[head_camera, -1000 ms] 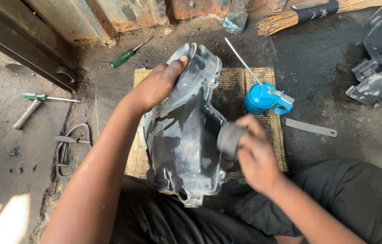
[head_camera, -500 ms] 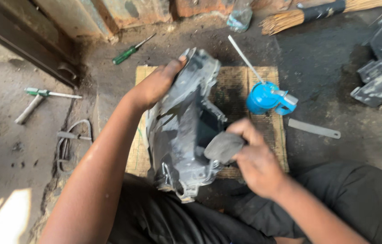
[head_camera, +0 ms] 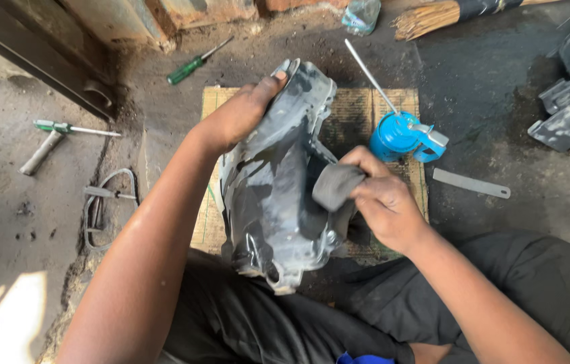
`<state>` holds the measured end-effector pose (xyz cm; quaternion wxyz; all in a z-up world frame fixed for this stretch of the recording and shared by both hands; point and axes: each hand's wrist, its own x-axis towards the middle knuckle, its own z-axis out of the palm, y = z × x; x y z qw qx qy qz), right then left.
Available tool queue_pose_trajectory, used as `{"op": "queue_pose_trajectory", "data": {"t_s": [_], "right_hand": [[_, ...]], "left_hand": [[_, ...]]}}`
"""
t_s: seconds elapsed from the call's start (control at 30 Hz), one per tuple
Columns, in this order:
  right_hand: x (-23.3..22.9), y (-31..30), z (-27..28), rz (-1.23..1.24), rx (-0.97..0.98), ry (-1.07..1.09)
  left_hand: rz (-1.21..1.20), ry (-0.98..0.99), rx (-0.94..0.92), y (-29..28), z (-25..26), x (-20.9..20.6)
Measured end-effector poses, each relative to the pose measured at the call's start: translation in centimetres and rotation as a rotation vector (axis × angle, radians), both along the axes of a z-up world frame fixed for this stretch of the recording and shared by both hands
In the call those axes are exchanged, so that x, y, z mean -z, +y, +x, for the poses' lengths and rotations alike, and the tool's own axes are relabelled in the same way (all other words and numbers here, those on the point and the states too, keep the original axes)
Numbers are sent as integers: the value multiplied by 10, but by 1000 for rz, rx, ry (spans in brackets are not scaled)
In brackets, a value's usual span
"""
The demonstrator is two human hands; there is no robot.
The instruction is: The person sits on the floor and scrubs a large, dark metal part with a cloth. They rotate the object to clean different sides and edges, focusing on the central circular opening and the outer surfaces.
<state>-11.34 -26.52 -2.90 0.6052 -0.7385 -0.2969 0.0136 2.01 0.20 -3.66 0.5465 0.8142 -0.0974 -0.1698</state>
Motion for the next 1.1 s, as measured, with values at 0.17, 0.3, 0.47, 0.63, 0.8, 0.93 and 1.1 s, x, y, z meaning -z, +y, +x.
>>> {"op": "queue_pose_trajectory", "data": {"t_s": [0.17, 0.3, 0.47, 0.63, 0.8, 0.93, 1.1], "right_hand": [[-13, -6, -23, -207, -31, -296], [-11, -9, -4, -317, 47, -335], [-20, -6, -20, -262, -61, -339], [-3, 1, -11, -129, 95, -230], [-7, 1, -42, -2, 35, -248], [-3, 5, -25, -174, 224, -367], [-17, 7, -9, -431, 300, -492]], "left_hand": [[54, -133, 42, 0, 4, 3], [90, 10, 21, 1, 5, 8], [171, -122, 49, 4, 3, 1], [170, -150, 69, -2, -1, -2], [-51, -148, 63, 5, -11, -23], [128, -17, 4, -1, -23, -47], [199, -107, 13, -7, -34, -66]]}}
